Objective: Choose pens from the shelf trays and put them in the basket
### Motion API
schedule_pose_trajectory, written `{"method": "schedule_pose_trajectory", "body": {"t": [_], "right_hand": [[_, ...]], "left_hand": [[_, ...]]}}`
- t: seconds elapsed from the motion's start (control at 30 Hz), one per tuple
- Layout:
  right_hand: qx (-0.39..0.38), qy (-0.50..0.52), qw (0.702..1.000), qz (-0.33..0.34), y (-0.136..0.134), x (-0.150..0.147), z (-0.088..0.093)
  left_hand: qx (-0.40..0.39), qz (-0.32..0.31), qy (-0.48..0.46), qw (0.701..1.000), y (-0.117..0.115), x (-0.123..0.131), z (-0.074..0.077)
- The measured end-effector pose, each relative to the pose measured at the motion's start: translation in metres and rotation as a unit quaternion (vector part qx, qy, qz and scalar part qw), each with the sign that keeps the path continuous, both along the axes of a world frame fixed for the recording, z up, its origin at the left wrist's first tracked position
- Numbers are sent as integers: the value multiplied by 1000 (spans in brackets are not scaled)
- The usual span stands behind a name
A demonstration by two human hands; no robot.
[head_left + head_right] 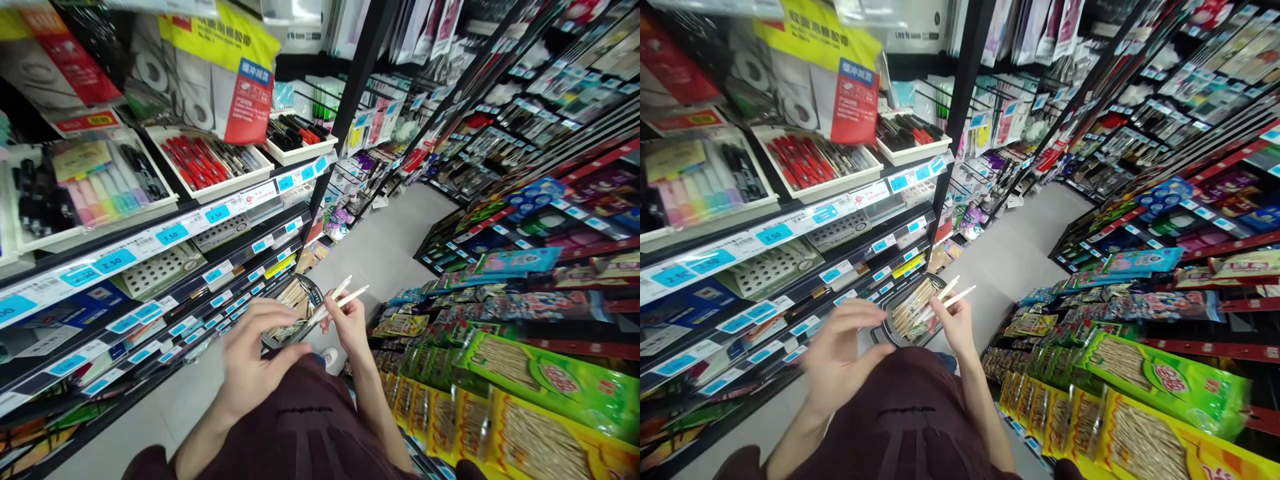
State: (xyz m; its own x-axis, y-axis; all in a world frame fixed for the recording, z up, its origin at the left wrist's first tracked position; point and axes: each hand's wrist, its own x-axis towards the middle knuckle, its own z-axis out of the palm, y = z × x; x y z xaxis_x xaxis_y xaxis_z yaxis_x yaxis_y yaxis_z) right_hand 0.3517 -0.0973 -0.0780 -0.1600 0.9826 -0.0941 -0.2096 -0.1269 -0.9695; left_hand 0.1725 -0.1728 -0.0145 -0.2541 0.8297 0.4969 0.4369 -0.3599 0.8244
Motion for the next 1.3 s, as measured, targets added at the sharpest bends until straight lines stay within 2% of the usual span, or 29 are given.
{"method": "schedule_pose_trajectory", "body": {"t": [0.1, 0.2, 0.3, 0.43, 0.57, 0.7, 0.87, 1.03, 1.3], "right_hand": [[10, -21, 1000, 16, -13, -12, -3], [8, -28, 999, 40, -25, -23, -8], [28, -26, 999, 34, -35, -32, -13], [45, 28, 998, -35, -42, -39, -11], [-56, 197, 978, -48, -45, -40, -3], [-141, 287, 947, -35, -43, -36, 1], [-171, 338, 925, 18, -43, -24, 4], [-188, 343, 920, 16, -52, -12, 4], [-218, 326, 920, 15, -56, -8, 2]], "left_hand": [[-110, -94, 0, 989, -1, 10, -32], [-171, -93, -63, 979, -12, 11, -63], [-206, -86, -125, 967, -23, 4, -77], [-258, -122, -220, 933, -31, -1, -83], [-296, -167, -271, 901, -40, 7, -90], [-310, -179, -264, 896, -45, 14, -94], [-304, -192, -239, 902, -47, 22, -99], [-323, -212, -255, 886, -52, 28, -103], [-340, -182, -265, 884, -60, 26, -90]]}}
